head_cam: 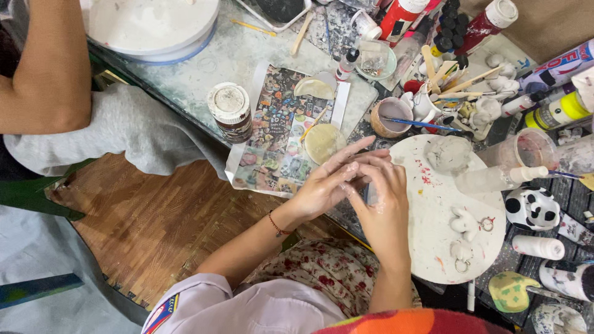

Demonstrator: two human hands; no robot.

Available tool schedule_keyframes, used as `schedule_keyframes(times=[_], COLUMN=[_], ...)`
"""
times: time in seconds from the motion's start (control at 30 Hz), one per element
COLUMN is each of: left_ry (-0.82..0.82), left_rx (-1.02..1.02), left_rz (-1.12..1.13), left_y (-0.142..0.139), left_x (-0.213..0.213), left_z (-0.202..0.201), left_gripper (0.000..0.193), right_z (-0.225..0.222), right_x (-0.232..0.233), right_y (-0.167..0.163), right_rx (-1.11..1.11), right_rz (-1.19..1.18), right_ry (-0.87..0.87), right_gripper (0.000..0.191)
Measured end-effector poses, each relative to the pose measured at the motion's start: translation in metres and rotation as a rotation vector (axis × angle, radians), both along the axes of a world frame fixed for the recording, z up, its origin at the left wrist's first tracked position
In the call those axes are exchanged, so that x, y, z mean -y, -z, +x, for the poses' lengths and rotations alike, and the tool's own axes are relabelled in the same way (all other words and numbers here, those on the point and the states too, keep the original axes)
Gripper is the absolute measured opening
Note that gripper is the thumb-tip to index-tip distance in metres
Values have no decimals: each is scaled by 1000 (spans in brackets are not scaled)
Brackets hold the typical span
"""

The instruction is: The person rolls and shapes a small piece of clay between their palms and fingers, repeatedly smoothing and reforming it into a compact shape. The hands work continuously over a cluttered craft table with paint bottles, brushes, and other supplies visible.

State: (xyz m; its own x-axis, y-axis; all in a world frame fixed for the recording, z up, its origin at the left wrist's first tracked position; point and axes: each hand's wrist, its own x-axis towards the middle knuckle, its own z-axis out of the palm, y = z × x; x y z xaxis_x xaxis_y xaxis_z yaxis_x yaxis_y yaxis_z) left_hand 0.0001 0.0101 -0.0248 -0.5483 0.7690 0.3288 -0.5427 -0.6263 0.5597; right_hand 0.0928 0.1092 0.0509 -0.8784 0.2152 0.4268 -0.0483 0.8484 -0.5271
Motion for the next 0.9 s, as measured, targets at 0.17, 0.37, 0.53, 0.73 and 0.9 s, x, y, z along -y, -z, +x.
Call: schedule_keyframes(times=[0.17, 0.37, 0.53, 0.73, 0.9], left_ry=[-108, -159, -163, -210, -212], left_rx=[-101, -128, -338, -803, -1150], left_rz=[-23, 18, -62, -259, -343], left_y=[-4, -14, -28, -56, -80], left_x=[7, 10, 2, -13, -49], left_z=[-2, 3, 16, 18, 29], left_gripper=[65, 63, 61, 63, 59], right_z=[2, -2, -1, 21, 53], right_x=[9, 15, 8, -24, -59], right_y=[13, 24, 34, 39, 42], right_rx=[-90, -187, -144, -219, -296], right_rz=[-81, -125, 70, 21, -79], right_ry=[-84, 19, 91, 217, 327], right_gripper=[51, 49, 37, 44, 46])
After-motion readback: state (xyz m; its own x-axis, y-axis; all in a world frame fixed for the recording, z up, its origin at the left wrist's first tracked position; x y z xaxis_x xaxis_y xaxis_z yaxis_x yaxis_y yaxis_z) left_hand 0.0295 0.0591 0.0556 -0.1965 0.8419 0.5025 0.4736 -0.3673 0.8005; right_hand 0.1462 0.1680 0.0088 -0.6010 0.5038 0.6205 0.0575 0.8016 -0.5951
